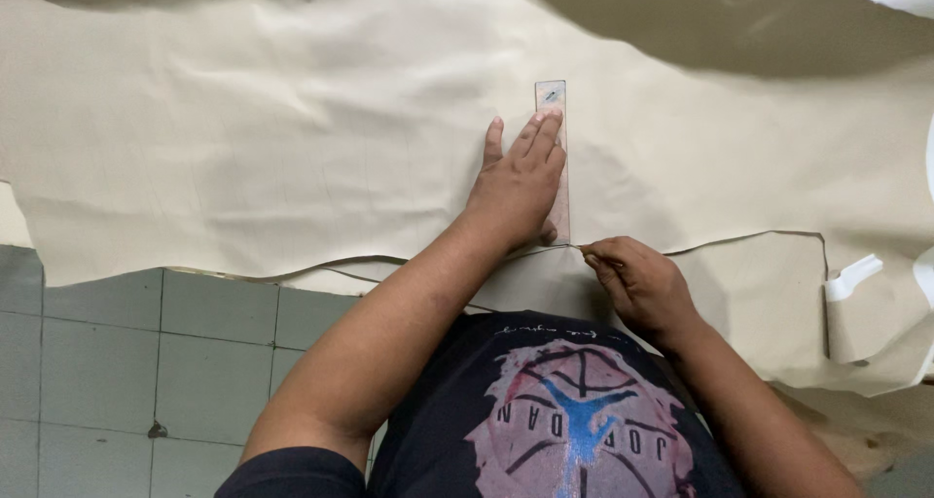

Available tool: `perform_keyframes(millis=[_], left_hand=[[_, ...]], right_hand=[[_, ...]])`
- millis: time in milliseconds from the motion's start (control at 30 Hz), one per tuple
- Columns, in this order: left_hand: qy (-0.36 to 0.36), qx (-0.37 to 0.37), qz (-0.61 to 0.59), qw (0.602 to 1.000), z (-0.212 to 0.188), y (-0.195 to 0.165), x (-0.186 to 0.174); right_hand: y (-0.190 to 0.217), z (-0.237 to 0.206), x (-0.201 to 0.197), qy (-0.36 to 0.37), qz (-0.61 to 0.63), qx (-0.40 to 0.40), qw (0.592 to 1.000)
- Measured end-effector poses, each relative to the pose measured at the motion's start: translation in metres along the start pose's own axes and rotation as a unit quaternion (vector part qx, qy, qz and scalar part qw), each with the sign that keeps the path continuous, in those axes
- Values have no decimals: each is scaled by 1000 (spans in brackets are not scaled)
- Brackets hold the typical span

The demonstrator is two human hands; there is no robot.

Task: The person lays a large sheet of leather flat on the work table and positions a long wooden template on it. They hold the template steady with one hand and trace along its edge with a marking pen, then reposition the template and trace additional outlines on the leather, smoothing the sheet between placements.

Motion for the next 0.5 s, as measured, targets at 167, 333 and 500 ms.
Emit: perform_keyframes(millis=[167, 333, 500], left_hand=[[0, 3, 5, 1000, -2, -1, -2], [-27, 2, -18, 999, 5, 5, 4], [-81, -14, -44, 996, 0, 13, 3]], right_hand=[[22, 4, 6, 18, 16, -64, 998], [26, 11, 18, 47, 22, -97, 994], [35, 10, 16, 48, 14, -86, 995]])
Point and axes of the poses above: each hand's wrist, its own z-axis towards the middle knuckle, its own x-axis out of the palm, y = z × x, the point moved 8 cm from there along z, towards the middle knuckle, and after that the axes turned 5 degrees about z, right-handed, at the moved point
